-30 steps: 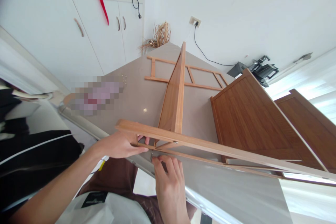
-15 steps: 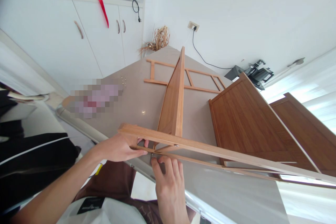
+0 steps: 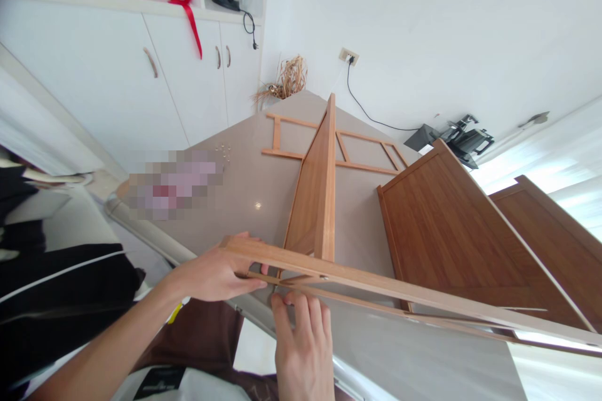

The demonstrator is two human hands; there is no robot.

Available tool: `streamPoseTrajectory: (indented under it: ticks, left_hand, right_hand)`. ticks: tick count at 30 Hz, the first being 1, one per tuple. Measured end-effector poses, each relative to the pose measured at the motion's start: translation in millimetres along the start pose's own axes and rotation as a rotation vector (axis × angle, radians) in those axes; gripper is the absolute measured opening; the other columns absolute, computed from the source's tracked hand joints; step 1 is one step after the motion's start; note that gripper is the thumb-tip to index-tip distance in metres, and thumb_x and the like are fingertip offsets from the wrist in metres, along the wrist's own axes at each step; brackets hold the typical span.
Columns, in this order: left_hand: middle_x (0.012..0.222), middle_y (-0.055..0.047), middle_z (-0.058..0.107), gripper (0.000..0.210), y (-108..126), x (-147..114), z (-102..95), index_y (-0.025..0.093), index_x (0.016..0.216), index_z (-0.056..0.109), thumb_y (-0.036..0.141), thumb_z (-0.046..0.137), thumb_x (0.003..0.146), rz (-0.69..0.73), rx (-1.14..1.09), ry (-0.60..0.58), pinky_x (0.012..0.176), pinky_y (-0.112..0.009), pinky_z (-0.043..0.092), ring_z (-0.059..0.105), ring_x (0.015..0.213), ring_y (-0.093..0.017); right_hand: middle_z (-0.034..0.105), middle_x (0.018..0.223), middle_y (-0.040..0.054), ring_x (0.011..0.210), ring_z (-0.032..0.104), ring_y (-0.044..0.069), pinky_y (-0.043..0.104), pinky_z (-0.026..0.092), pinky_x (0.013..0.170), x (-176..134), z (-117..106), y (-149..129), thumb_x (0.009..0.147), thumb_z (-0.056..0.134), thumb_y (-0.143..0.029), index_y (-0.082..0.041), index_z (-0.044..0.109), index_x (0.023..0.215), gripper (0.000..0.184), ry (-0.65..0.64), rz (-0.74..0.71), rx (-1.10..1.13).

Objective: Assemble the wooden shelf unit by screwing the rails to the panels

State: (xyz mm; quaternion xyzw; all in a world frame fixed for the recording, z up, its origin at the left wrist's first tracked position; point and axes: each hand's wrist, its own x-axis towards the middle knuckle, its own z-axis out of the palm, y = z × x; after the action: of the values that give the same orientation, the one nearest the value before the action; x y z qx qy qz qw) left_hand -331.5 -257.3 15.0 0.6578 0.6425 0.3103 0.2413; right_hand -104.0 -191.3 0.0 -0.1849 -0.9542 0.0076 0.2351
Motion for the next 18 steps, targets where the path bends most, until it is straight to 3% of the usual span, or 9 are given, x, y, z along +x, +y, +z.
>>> streamPoseTrajectory:
  ticks: [5, 8, 18]
  left_hand:
    - [0.104, 0.002, 0.072, 0.008, -2, -1, 3.1, 0.023, 0.089, 0.063, 0.031, 0.065, 0.088, 0.010, 0.017, 0.020, 0.094, -0.030, 0.038, 0.062, 0.102, -0.020]
    - [0.096, 0.001, 0.072, 0.011, -3, -2, 4.4, 0.023, 0.088, 0.064, 0.034, 0.062, 0.090, 0.007, 0.030, 0.027, 0.093, -0.030, 0.040, 0.063, 0.100, -0.020]
    - [0.096, 0.003, 0.073, 0.012, -1, -1, 3.5, 0.023, 0.086, 0.064, 0.034, 0.062, 0.090, -0.024, 0.028, -0.012, 0.093, -0.030, 0.038, 0.064, 0.097, -0.019]
  right_hand:
    - [0.066, 0.094, 0.0056, 0.088, 0.057, 0.021, 0.037, 0.038, 0.080, 1, 4, 6, 0.098, 0.052, -0.012, -0.021, 0.068, 0.106, 0.020, 0.062, 0.002, 0.022]
    - [0.068, 0.093, 0.0041, 0.090, 0.060, 0.021, 0.036, 0.040, 0.081, 0, 8, 9, 0.097, 0.057, -0.013, -0.022, 0.067, 0.103, 0.015, 0.083, 0.030, 0.109]
    - [0.064, 0.094, 0.0049, 0.087, 0.059, 0.019, 0.033, 0.046, 0.077, -5, 13, 11, 0.098, 0.055, -0.012, -0.023, 0.067, 0.103, 0.017, 0.030, 0.106, 0.249]
